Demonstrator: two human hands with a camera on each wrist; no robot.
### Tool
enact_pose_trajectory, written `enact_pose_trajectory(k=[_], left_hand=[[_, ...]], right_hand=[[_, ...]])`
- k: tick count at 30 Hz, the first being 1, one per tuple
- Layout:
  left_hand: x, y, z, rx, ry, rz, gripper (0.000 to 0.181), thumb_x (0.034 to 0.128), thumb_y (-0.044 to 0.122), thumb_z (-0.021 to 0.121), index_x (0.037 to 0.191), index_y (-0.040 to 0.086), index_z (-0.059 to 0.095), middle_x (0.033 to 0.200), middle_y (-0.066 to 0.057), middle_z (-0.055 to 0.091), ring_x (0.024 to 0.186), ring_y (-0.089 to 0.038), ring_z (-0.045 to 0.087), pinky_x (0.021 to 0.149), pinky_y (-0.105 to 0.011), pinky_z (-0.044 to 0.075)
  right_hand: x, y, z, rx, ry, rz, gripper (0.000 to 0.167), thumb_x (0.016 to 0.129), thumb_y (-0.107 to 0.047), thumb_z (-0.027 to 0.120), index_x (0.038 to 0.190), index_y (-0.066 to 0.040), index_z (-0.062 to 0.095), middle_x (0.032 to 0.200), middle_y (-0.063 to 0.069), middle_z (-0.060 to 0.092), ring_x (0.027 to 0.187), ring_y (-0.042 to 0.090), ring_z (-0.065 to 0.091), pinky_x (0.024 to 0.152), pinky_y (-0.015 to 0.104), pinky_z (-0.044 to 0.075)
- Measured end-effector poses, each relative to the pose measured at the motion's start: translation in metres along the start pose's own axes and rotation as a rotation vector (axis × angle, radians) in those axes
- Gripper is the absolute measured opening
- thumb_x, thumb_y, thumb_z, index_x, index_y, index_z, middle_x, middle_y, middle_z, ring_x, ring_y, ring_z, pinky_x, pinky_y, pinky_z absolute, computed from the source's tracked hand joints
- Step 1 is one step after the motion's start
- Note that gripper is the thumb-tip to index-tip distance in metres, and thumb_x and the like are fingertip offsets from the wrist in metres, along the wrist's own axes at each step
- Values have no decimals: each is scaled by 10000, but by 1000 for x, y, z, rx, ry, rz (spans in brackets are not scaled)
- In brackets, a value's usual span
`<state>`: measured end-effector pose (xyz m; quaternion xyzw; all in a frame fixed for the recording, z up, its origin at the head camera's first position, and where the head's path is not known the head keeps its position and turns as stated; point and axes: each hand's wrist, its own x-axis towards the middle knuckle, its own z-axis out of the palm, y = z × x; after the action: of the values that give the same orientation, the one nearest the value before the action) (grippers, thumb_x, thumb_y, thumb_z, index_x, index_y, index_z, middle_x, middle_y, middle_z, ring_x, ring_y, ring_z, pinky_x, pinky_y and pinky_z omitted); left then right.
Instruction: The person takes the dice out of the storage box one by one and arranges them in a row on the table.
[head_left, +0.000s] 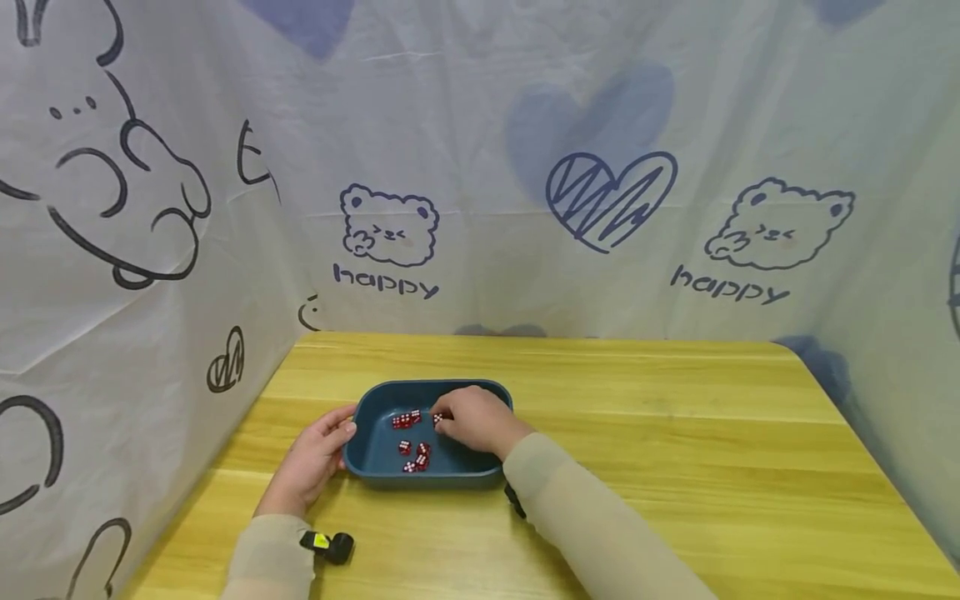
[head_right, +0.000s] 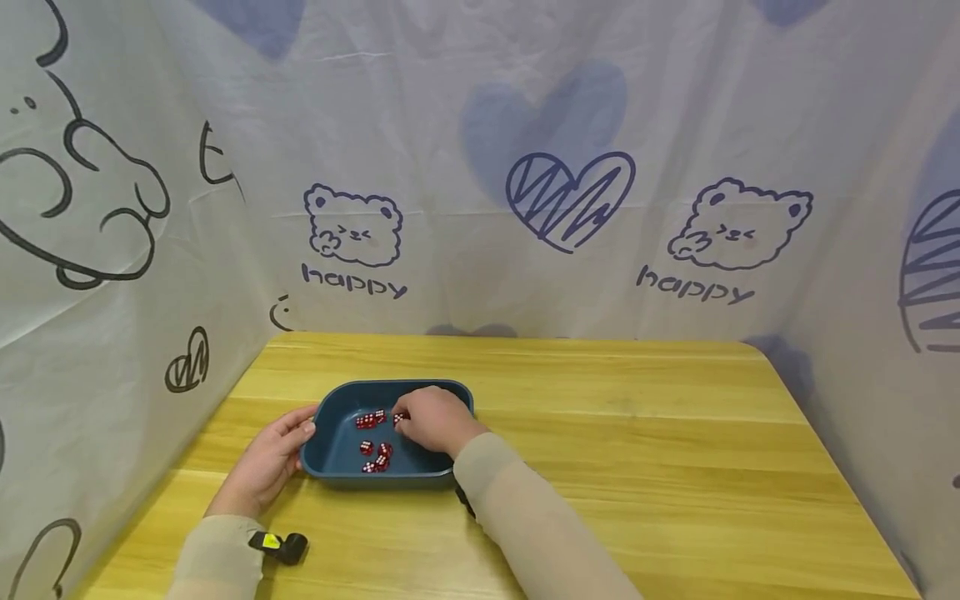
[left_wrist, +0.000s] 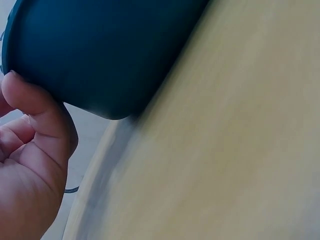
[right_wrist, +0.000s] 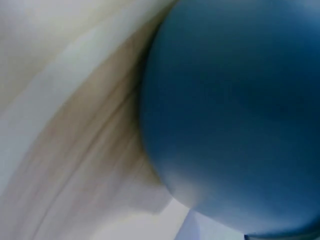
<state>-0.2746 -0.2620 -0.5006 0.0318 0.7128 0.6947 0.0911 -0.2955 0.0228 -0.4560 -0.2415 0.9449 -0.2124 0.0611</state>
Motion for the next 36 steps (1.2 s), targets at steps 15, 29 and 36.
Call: enact_pose_trajectory(k=[15, 29, 36], left_hand=[[-1, 1, 1, -18, -10, -2, 489, 1082, 114, 489, 1517, -65, 357, 1116, -115, 545, 711, -125, 543, 586, -221, 486], [-2, -2, -4, -7, -13, 1, 499, 1083, 141, 494, 1521, -55, 359, 1150, -150, 538, 733, -127, 562, 610, -226, 510], [-2, 0, -3, -14, -17, -4, 514, 1084, 146, 495, 1530, -59, 342, 1177, -154, 546, 735, -116, 569, 615, -224, 514]], right_hand=[[-17, 14, -15, -14, 85, -102, 269, 974, -317, 704, 1209, -196, 757, 1066, -88, 683, 950, 94, 598, 925, 326, 518], [-31, 43, -29, 76, 168, -60, 310, 996, -304, 674, 1281, -190, 716, 1059, -65, 652, 923, 124, 585, 849, 329, 531], [-39, 62, -37, 140, 236, -36, 308, 983, -277, 695, 1271, -169, 721, 1108, -66, 660, 948, 122, 600, 847, 331, 536]])
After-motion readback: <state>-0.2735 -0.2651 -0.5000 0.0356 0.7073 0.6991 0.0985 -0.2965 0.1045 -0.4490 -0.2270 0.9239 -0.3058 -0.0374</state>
